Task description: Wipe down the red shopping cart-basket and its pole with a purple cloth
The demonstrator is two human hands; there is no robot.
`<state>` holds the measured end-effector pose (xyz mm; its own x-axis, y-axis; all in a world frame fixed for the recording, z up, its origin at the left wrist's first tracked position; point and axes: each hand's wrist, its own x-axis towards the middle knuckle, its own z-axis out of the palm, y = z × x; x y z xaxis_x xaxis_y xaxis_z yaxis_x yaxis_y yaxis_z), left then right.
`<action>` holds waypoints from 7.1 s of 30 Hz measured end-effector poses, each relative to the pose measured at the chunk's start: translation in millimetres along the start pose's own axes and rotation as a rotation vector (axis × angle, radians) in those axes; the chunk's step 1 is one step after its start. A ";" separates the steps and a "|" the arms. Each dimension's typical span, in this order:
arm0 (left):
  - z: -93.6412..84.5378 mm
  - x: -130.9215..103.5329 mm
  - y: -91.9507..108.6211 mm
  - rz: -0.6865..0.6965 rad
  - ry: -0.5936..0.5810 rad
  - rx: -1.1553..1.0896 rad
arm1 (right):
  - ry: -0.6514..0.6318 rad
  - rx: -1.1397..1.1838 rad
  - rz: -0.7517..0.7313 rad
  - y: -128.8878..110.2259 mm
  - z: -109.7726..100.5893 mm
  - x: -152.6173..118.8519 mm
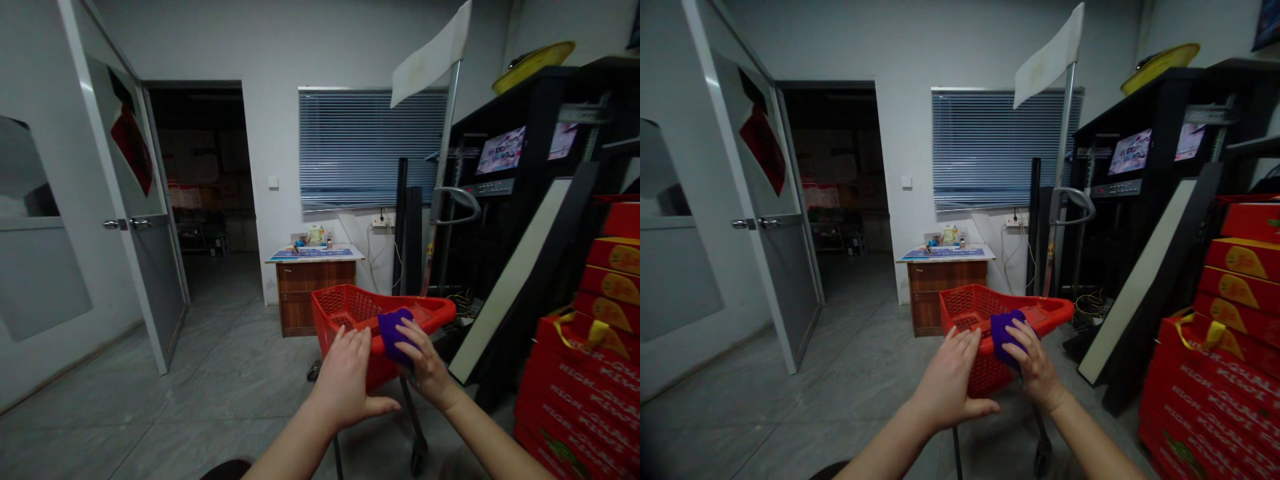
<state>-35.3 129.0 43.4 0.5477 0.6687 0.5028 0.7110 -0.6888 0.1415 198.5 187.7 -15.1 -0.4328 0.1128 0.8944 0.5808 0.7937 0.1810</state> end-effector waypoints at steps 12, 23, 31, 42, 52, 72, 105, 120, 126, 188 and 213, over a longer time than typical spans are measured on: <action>18.3 15.1 -61.8 0.028 -0.184 -0.058 | -0.128 -0.016 0.122 -37.5 -32.1 14.7; 16.9 13.5 -57.0 0.018 -0.116 -0.121 | -0.086 0.005 0.040 -34.6 -16.8 13.1; 37.3 13.2 -19.9 -0.036 -0.028 -0.026 | -0.069 0.031 0.086 -17.1 -46.7 2.4; 47.3 14.1 -4.4 -0.007 -0.099 -0.091 | -0.266 -0.275 -0.013 -48.0 -30.0 20.7; 50.4 6.8 -66.1 -0.043 -0.295 -0.175 | -0.297 -0.334 0.177 1.1 -61.4 -6.5; 65.3 -25.9 -61.0 -0.057 -0.283 -0.084 | -0.352 -0.330 0.165 37.6 -41.6 -18.0; 73.7 -61.6 -78.8 -0.088 -0.210 -0.087 | -0.392 -0.223 0.093 28.7 -6.3 -33.6; 76.8 -62.8 -83.0 -0.076 -0.183 -0.009 | -0.383 -0.211 -0.001 -23.7 76.2 -39.0; 77.9 -59.2 -79.7 -0.068 -0.185 0.017 | -0.443 -0.211 -0.108 1.5 53.6 -40.1; 77.3 -99.8 -103.4 -0.221 -0.172 0.018 | -0.479 -0.251 0.188 33.0 45.8 -45.6; 80.0 -93.2 -103.3 -0.217 -0.177 0.086 | -0.483 -0.298 0.181 66.9 32.4 -43.3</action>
<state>-124.6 160.2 -86.4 0.4417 0.8415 0.3112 0.8507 -0.5030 0.1526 233.7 255.3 -55.1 -0.5332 0.5450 0.6471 0.8127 0.5425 0.2127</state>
